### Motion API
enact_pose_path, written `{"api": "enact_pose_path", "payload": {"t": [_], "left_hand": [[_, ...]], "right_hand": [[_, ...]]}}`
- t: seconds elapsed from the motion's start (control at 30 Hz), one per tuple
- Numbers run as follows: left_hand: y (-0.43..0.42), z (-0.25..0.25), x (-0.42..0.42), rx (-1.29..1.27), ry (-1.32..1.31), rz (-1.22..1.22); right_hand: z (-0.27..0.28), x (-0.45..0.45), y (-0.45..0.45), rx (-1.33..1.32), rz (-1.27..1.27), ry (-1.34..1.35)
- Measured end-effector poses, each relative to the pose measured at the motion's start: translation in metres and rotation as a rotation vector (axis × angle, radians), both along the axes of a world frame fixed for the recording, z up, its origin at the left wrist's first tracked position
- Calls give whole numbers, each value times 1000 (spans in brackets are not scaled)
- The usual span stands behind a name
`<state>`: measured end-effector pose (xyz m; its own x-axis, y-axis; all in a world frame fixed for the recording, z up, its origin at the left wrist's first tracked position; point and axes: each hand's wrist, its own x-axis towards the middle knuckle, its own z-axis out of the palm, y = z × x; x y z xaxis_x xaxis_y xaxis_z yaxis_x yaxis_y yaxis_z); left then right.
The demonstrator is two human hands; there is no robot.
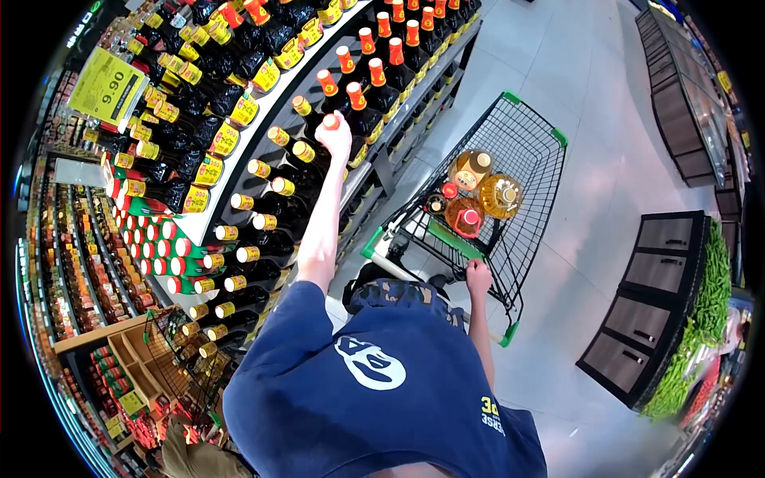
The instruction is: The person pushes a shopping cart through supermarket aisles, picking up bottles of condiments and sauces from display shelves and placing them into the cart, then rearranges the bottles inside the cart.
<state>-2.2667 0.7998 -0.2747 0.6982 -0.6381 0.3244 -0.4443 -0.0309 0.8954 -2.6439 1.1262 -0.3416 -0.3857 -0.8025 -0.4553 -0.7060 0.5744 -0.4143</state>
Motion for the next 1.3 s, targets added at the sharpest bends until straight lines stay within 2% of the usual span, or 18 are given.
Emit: {"api": "enact_pose_path", "payload": {"t": [0.07, 0.27, 0.37, 0.47, 0.6, 0.67, 0.77, 0.8, 0.87, 0.9, 0.93, 1.0, 1.07, 1.1, 1.13, 1.2, 1.23, 1.3], "left_hand": [[8, -2, -7, -109, -27, -37], [15, 35, -38, -174, -23, -31], [18, 47, -40, -167, -117, 4], [39, 96, -66, -193, -226, -129], [69, 133, -93, -214, -72, -366], [85, 156, -114, -185, 135, -474], [113, 183, -150, -74, 348, -577], [124, 188, -161, -23, 327, -635], [144, 191, -184, 36, 427, -758], [155, 197, -199, 88, 524, -794], [163, 198, -211, 96, 627, -862], [179, 208, -236, 325, 692, -862], [187, 211, -259, 400, 896, -936], [191, 212, -269, 468, 929, -969], [193, 209, -278, 502, 976, -1029], [195, 207, -294, 622, 1057, -997], [195, 203, -298, 664, 1098, -976], [189, 188, -304, 772, 1222, -861]], "right_hand": [[2, 1, 0, 34, 6, 32], [-6, -3, 0, 51, 20, 20], [-6, -2, 0, 63, 10, 46], [-6, -2, -1, 34, -4, 26], [-8, -1, -3, 80, -18, 40], [-1, -2, -4, 55, -36, -24], [-14, -8, 1, -199, -46, -231], [1, -11, -3, -272, -71, -329], [44, -11, -15, -213, -234, -557], [41, -11, -14, -315, -294, -754], [51, -18, -15, -174, -377, -1077], [82, -26, -17, -180, -473, -1533], [106, -33, -15, -204, -481, -1813], [121, -38, -6, -155, -540, -1703], [115, -42, 9, -104, -728, -1778], [105, -49, 38, -107, -751, -2125], [107, -49, 53, -48, -990, -1954], [103, -52, 69, -56, -973, -1876]]}}
